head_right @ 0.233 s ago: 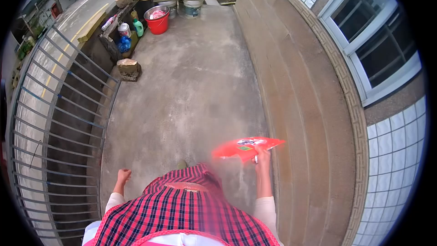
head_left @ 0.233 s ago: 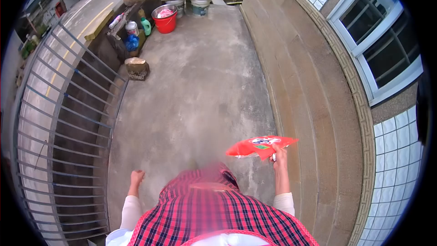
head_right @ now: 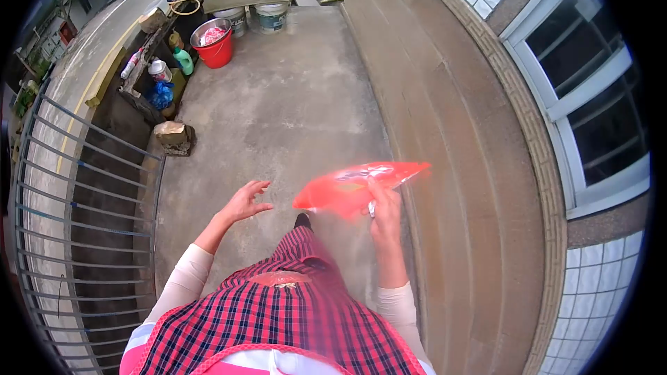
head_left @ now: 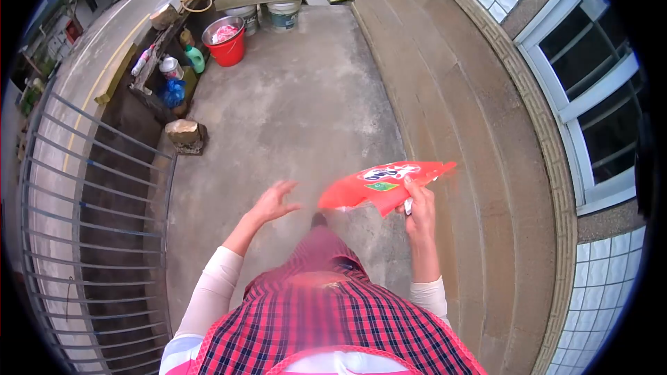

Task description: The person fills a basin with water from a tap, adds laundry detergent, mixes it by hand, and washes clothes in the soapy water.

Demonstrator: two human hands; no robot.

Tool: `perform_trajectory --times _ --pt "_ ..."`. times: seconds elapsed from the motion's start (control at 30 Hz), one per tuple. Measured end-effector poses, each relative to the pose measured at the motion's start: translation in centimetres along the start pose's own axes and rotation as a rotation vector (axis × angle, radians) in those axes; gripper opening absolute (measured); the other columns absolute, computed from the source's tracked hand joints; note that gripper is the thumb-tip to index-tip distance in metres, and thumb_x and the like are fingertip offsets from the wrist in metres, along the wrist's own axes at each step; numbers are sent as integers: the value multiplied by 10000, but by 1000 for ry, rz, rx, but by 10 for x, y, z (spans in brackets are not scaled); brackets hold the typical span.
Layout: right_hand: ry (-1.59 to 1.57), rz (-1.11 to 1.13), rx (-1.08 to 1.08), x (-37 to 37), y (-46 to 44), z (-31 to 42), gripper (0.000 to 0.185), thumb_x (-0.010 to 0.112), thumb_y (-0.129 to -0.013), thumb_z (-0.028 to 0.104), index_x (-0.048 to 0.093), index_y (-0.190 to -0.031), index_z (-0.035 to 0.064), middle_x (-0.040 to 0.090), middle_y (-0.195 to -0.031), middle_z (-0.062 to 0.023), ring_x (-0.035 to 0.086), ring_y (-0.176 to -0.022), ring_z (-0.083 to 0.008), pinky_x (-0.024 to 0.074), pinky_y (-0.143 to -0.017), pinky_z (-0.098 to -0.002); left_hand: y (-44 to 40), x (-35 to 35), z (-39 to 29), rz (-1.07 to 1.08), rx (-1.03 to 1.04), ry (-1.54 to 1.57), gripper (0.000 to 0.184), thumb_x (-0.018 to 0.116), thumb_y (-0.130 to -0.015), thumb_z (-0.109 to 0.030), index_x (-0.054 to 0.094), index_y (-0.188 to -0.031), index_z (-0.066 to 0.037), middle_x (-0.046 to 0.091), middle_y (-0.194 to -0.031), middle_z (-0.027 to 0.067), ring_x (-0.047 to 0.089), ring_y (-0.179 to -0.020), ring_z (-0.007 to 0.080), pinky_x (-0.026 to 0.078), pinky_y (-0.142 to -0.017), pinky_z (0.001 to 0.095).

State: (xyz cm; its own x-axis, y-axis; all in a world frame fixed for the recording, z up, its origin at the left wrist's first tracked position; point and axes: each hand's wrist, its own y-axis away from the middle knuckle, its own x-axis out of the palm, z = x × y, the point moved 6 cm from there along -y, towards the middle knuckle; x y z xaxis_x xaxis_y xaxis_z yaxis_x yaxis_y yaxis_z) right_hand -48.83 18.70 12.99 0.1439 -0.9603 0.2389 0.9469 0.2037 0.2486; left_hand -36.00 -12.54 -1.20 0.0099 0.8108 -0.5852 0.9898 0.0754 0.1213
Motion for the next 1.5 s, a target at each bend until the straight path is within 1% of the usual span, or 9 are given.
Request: perform_trajectory --times 0.17,0.3,0.37,0.73,0.97,1.0,1.13,1.4,1.5 --pt "-66 150 -20 122 -181 56 181 591 -910 183 626 -861 13 649 -720 -76 534 -475 -103 402 -417 -229 -175 -44 -52 -64 285 -55 1246 818 -573 -534 115 -1493 -75 197 -1511 189 212 -1377 379 230 -1117 464" --pt "334 238 -308 199 -333 53 215 565 -927 203 634 -831 23 644 -712 -63 547 -521 -99 419 -463 -237 -284 -120 -41 -271 43 117 1284 847 -528 -515 120 -1491 -75 214 -1501 197 218 -1370 389 241 -1114 467" --pt "452 293 -401 244 -400 61 236 553 -935 215 637 -817 28 640 -703 -56 553 -539 -100 423 -475 -239 -347 -163 -44 -435 39 144 1100 854 -586 -277 225 -1461 -54 348 -1427 203 328 -1311 381 285 -1083 461" --pt "105 368 -83 413 -732 168 286 533 -949 214 645 -765 27 638 -677 -49 544 -531 -88 406 -493 -228 -716 -352 12 -552 196 36 863 815 -678 -210 353 -1388 -43 545 -1229 155 525 -1136 307 392 -982 411" --pt "301 464 -194 482 -978 216 270 480 -956 164 633 -845 -27 587 -596 -80 544 -494 -166 406 -495 -300 -969 -415 60 -449 174 317 995 782 -717 -167 156 -1486 -85 477 -1291 155 501 -1171 262 382 -1030 385" --pt "108 414 52 488 -1017 215 271 542 -943 184 647 -765 9 642 -683 -45 549 -533 -90 413 -501 -224 -1011 -423 71 -433 158 373 1002 779 -720 -159 141 -1491 -89 480 -1284 149 503 -1169 254 381 -1033 381" --pt "98 496 59 532 -1163 252 246 566 -925 172 667 -748 35 645 -668 -6 496 -474 -41 373 -439 -196 -1148 -475 76 -467 221 140 612 717 -757 -155 468 -1305 -47 565 -1168 131 552 -1102 259 434 -962 377" --pt "129 867 268 653 -1394 280 156 535 -946 157 623 -937 29 591 -868 32 520 -779 -23 428 -651 -217 -1336 -582 109 -691 163 85 432 741 -691 -192 629 -1080 -41 611 -1143 170 567 -1098 352 444 -920 439" --pt "96 909 227 703 -1479 269 332 532 -954 275 632 -741 42 582 -657 5 471 -477 -47 388 -436 -205 -1395 -622 141 -748 65 37 349 708 -715 -174 655 -1024 -22 646 -1092 163 598 -1057 347 450 -912 436"
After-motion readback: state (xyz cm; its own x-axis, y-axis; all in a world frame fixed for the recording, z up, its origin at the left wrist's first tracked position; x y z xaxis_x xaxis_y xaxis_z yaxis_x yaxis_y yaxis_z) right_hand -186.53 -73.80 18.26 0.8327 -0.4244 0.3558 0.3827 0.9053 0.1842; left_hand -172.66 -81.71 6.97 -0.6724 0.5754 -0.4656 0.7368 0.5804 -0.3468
